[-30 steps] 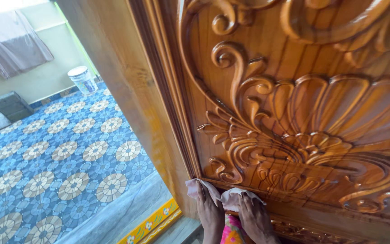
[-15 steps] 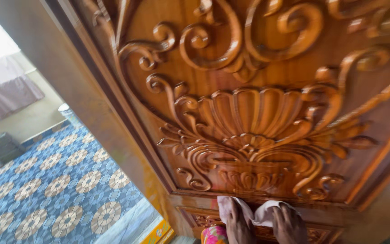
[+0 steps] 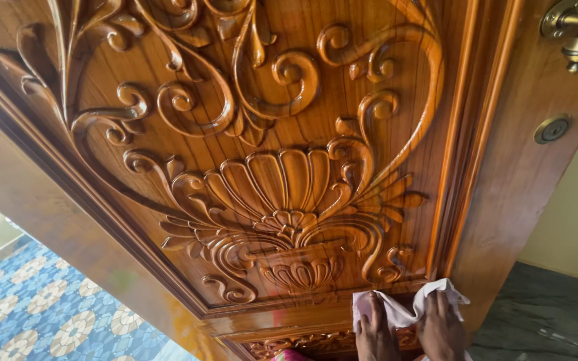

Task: The person wipes a carved wooden door with a white cloth, moving methodically across the surface and into the carved details.

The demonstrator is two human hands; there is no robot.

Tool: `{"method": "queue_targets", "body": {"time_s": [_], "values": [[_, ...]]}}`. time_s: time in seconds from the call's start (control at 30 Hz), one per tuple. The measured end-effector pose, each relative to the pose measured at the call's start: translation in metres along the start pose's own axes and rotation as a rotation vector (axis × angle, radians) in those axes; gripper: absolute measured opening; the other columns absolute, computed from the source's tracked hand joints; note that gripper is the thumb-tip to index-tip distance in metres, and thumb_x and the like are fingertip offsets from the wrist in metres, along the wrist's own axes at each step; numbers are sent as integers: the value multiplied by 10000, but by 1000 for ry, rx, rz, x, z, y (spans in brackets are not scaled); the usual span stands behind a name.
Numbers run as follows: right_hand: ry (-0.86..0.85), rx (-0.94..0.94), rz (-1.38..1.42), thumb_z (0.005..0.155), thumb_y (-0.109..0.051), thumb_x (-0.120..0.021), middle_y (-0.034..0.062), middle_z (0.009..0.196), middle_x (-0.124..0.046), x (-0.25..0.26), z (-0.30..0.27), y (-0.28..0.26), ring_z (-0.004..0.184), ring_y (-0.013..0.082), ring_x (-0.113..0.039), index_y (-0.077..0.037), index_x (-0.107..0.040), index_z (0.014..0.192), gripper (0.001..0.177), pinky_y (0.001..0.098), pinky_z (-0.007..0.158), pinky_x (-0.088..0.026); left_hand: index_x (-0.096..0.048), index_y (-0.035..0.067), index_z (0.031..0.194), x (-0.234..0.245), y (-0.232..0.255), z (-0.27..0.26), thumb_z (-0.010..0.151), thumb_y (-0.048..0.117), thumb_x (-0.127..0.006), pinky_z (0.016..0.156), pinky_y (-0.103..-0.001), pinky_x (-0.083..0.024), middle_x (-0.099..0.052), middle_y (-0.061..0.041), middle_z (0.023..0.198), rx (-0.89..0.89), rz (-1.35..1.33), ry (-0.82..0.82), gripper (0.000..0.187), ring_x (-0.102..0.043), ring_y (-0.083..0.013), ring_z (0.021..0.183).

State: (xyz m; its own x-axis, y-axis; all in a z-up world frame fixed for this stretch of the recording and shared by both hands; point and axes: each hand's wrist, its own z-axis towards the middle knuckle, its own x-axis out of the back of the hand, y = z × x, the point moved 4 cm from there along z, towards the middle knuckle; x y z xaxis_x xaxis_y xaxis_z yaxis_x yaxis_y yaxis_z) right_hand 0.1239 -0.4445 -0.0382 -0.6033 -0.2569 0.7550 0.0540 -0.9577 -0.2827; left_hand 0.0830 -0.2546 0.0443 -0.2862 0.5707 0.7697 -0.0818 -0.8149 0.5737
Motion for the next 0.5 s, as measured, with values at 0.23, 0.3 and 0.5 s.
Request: {"method": "queue_targets", "body": {"time_s": [0.23,0.3,0.5], "values": [[-256,-105,93,876,-308,-638,242,1431,-506,-11,-10,-30,1121,387,-660,3,-475,1412,641,453,931,-580,-237,11,1597,10,-28,-10,855,218,-654,990,-452,-508,-351,-146,1577,62,36,36,876,-578,-403,1224],[-271,-16,26,932,-330,-592,254,1425,-499,-17,-15,-51,1115,379,-665,20,-495,1393,587,434,919,-591,-231,15,1601,25,-48,-13,853,222,-657,987,-450,-513,-358,-139,1573,109,51,64,886,-584,-399,1221],[-242,351,142,958,-291,-562,215,1312,-559,-34,-35,-127,1041,313,-671,30,-579,1297,467,431,924,-568,-215,26,1616,66,-114,-20,847,233,-669,978,-443,-528,-378,-120,1560,327,100,162,917,-602,-388,1213]]}}
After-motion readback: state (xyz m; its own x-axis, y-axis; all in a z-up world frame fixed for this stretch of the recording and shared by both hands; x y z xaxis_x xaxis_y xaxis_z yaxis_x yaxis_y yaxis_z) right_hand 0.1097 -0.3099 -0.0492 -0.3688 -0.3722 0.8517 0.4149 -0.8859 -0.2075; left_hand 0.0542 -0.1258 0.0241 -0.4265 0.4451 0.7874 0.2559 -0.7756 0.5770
